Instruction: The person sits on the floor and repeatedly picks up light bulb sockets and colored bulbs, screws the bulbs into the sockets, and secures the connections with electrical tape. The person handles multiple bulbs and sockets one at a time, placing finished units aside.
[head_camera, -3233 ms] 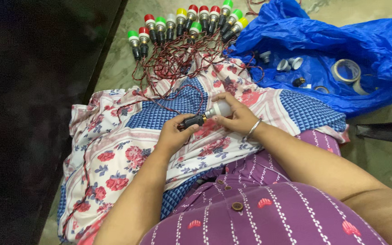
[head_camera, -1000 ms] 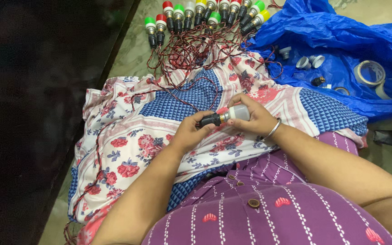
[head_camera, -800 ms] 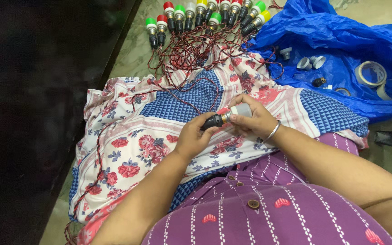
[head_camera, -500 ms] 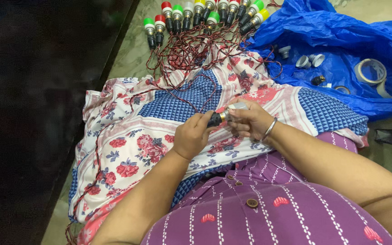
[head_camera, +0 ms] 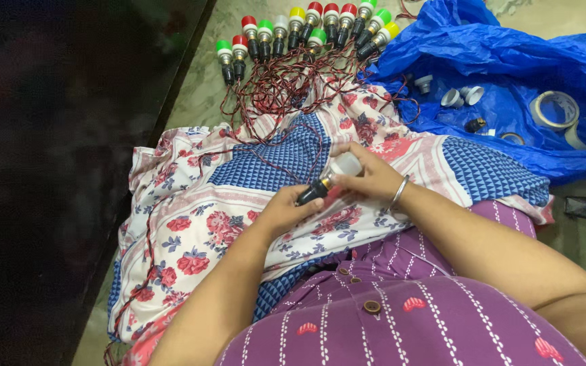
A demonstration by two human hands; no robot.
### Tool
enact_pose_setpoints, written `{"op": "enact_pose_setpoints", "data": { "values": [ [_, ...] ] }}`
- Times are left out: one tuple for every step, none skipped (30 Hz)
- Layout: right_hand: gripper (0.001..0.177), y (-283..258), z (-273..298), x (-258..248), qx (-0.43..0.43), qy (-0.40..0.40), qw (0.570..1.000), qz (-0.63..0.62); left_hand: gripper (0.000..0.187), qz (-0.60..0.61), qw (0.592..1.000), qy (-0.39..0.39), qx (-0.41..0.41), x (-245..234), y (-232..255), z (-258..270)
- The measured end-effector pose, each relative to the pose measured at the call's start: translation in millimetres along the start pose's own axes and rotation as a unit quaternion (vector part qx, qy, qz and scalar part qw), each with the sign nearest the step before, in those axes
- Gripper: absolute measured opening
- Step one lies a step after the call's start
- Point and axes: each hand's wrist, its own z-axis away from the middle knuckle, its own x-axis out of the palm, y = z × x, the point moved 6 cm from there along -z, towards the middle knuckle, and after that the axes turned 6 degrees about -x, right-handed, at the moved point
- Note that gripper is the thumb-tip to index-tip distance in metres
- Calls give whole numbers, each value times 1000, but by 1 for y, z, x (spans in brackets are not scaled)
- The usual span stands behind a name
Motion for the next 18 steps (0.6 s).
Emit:
{"op": "enact_pose_setpoints", "data": {
  "values": [
    [45, -5, 1, 2, -34, -7, 999, 27, 34, 54, 996, -50, -45, 4, -6, 1],
    [49, -9, 2, 4, -68, -15, 996, 54, 34, 88, 991, -85, -53, 5, -6, 3],
    [46, -17, 3, 6, -137, -30, 984, 110, 34, 121, 984, -119, -61, 6, -6, 5],
    [44, -24, 5, 10, -206, -46, 963, 165, 35, 154, 974, -153, -69, 9, -5, 7],
    [41, -30, 8, 14, -273, -60, 935, 220, 33, 170, 966, -184, -67, 11, -4, 9],
    [41, -26, 7, 12, -250, -50, 938, 237, 32, 187, 956, -216, -67, 16, -4, 11],
    [42, -21, 7, 11, -227, -40, 940, 254, 31, 204, 945, -247, -66, 21, -5, 13],
    [42, -15, 7, 8, -203, -28, 941, 271, 33, 148, 965, -205, -66, 21, -10, 10],
    [40, -11, 7, 6, -192, -21, 942, 274, 36, 91, 981, -161, -65, 22, -15, 7],
    [39, -9, 6, 5, -181, -14, 943, 278, 38, 32, 990, -118, -63, 23, -18, 3],
    [38, -6, 5, 3, -170, -6, 945, 281, 40, -52, 995, -80, -9, 23, -14, 1],
    [38, -5, 5, 1, -165, 0, 945, 282, 42, -135, 989, -41, 46, 23, -8, 0],
    [37, -3, 4, 1, -161, 6, 945, 283, 44, -217, 971, -2, 101, 25, -1, 0],
    [37, -2, 4, 1, -156, 10, 946, 283, 49, -240, 968, 31, 67, 24, -3, -1],
    [37, 0, 3, 2, -141, 18, 954, 263, 54, -263, 962, 64, 33, 23, -4, 0],
    [36, 2, 1, 2, -126, 25, 962, 242, 59, -285, 954, 97, -2, 22, -3, 0],
    [36, 3, 1, 1, -112, 32, 968, 221, 60, -298, 946, 128, -24, 24, -1, 3],
    [35, 1, 0, 3, -118, 36, 967, 224, 60, -311, 936, 159, -47, 25, 2, 7]
  ]
}}
